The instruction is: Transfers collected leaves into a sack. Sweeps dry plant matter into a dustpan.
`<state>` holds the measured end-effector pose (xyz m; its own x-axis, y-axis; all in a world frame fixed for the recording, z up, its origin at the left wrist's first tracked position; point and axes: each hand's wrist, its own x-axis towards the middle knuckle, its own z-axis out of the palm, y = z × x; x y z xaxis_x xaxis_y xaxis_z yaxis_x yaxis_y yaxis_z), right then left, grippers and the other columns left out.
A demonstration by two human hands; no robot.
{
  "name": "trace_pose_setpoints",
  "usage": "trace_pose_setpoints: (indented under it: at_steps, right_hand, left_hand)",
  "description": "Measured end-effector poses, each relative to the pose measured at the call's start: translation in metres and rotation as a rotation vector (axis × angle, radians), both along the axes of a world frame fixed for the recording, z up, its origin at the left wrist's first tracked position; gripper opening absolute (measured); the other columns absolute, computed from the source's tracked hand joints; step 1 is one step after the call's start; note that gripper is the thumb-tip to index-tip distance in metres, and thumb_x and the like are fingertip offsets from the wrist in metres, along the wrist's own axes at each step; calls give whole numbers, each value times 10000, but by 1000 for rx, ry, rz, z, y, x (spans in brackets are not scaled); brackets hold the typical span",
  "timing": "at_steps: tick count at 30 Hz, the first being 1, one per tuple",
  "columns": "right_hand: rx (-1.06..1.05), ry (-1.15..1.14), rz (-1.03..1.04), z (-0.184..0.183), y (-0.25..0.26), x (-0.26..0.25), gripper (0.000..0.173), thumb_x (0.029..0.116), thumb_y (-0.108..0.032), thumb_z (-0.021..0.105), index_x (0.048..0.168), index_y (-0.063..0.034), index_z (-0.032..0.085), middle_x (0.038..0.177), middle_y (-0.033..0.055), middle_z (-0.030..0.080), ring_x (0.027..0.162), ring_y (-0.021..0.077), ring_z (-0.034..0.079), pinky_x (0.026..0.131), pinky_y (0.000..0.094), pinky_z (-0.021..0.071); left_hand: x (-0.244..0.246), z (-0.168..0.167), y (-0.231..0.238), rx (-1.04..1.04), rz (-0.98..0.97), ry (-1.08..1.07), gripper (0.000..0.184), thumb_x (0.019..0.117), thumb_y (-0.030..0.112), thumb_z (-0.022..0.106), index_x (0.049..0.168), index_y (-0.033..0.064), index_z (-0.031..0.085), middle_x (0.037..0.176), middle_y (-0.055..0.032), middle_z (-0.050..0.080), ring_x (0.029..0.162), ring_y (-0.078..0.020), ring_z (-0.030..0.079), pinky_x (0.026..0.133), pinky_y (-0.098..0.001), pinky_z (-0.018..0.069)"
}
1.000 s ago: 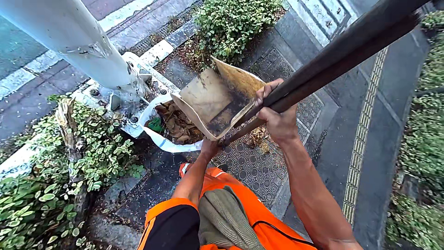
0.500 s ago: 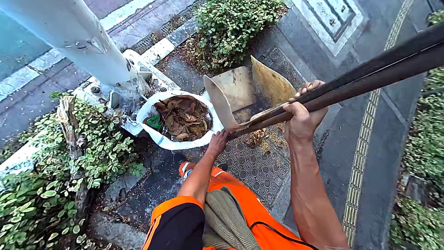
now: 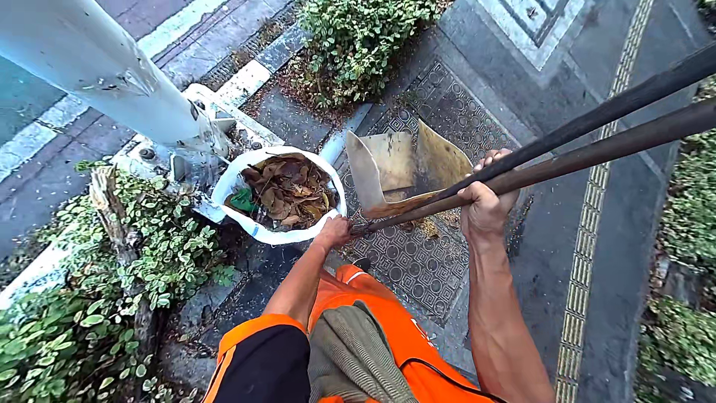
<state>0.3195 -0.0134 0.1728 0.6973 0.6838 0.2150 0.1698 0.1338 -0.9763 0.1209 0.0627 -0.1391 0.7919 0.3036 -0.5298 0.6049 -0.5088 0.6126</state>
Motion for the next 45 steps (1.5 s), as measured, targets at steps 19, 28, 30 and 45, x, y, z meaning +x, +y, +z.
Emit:
trace_pose_setpoints:
  at_steps: [19, 28, 30, 45]
  right_hand:
    - [-189, -196, -380, -117, -32, 8, 382, 729, 58, 626, 1106, 9, 589, 974, 47, 651, 910, 116, 643, 817, 320, 563]
    - [-231, -95, -596, -120, -158, 84, 348, 699, 74, 605, 1042, 22, 568, 929, 15, 606, 859, 50, 608, 798, 236, 542]
    - [-321, -84, -635, -128, -185, 89, 358, 710, 36, 616, 1067, 42, 585, 952, 46, 629, 891, 71, 621, 825, 256, 545]
    - [-586, -322, -254, -147, -250, 164, 321, 828, -131, 705, 1106, 28, 721, 1147, 259, 674, 1138, 439, 621, 1021, 572, 478]
  left_hand:
    - [-75, 39, -1, -71, 832, -392, 283, 1012, 155, 598, 1249, 26, 681, 1529, -185, 498, 1266, -300, 613, 1055, -493, 529]
    - [-31, 47, -13, -101, 418, -32, 782, 949, 414, 711, 1559, 29, 408, 1462, -237, 572, 1362, -400, 550, 1157, -599, 415]
    - [14, 85, -17, 8, 361, -91, 761, 943, 382, 709, 1554, 32, 420, 1505, -244, 525, 1412, -406, 491, 1182, -605, 361]
    - [341, 367, -151, -961, 490, -1335, 200, 984, 344, 699, 855, 217, 616, 595, 111, 481, 511, -8, 480, 520, -204, 454]
